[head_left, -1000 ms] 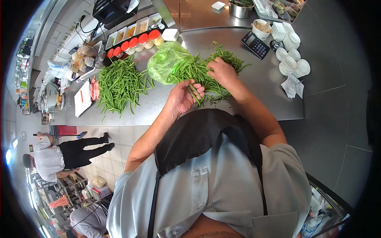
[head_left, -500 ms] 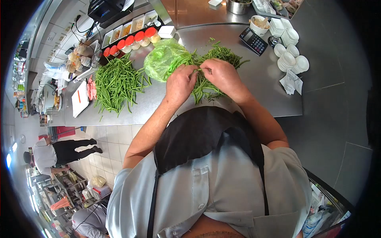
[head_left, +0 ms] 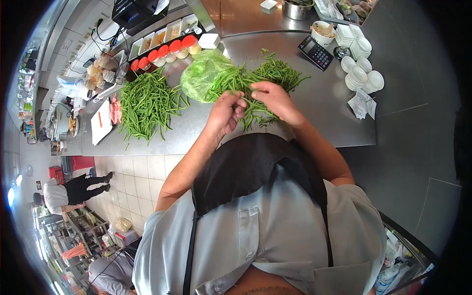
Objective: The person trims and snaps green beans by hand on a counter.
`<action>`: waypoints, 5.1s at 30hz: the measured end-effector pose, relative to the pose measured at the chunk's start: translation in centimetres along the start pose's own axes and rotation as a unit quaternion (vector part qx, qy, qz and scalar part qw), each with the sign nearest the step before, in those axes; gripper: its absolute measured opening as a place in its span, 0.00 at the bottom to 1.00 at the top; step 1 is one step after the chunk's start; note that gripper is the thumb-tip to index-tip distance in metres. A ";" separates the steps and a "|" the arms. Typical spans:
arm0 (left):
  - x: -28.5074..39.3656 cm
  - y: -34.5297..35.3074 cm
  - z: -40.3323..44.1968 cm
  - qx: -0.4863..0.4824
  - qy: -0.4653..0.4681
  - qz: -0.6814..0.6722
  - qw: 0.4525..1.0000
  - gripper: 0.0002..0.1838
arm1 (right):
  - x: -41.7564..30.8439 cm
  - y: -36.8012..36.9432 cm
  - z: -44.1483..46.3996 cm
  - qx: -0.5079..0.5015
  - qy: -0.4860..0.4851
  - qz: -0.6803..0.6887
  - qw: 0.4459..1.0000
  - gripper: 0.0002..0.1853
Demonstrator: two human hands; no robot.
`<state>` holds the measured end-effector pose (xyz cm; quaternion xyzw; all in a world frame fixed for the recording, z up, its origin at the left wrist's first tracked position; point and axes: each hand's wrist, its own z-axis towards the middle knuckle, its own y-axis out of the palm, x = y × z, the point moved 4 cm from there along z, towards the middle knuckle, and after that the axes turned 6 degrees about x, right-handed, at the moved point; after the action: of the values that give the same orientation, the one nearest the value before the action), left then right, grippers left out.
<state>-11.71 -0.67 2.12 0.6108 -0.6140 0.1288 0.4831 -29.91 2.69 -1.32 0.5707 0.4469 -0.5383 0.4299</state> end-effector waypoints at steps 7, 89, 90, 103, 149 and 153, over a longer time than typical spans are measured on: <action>0.0 -1.8 0.5 0.026 0.050 -0.044 0.997 0.07 | -1.6 0.7 -1.6 -0.094 0.012 -0.155 0.983 0.14; -0.9 -9.7 -1.8 0.029 0.085 0.165 0.982 0.06 | -1.1 7.2 -5.3 -0.161 -0.075 -0.541 0.822 0.22; -1.3 -9.5 -1.5 0.021 0.101 0.312 0.944 0.07 | -0.9 7.4 -5.1 -0.156 -0.074 -0.556 0.813 0.22; 1.4 -4.6 -1.4 -0.054 0.402 0.649 0.644 0.15 | -2.5 5.4 -6.8 0.110 -0.100 -0.442 0.884 0.11; 0.3 -8.6 -1.7 -0.166 -0.157 -0.172 0.958 0.09 | -1.5 9.4 -6.1 0.050 -0.006 -0.180 0.982 0.12; 0.2 -9.6 -2.5 -0.207 -0.150 -0.130 0.958 0.09 | -0.5 9.3 -5.2 0.069 0.169 0.187 0.965 0.08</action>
<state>-2.22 -1.02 -0.60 0.5840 -0.6079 -0.1584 0.5141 -19.73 5.55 -0.44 0.7548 0.3603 -0.3737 0.4010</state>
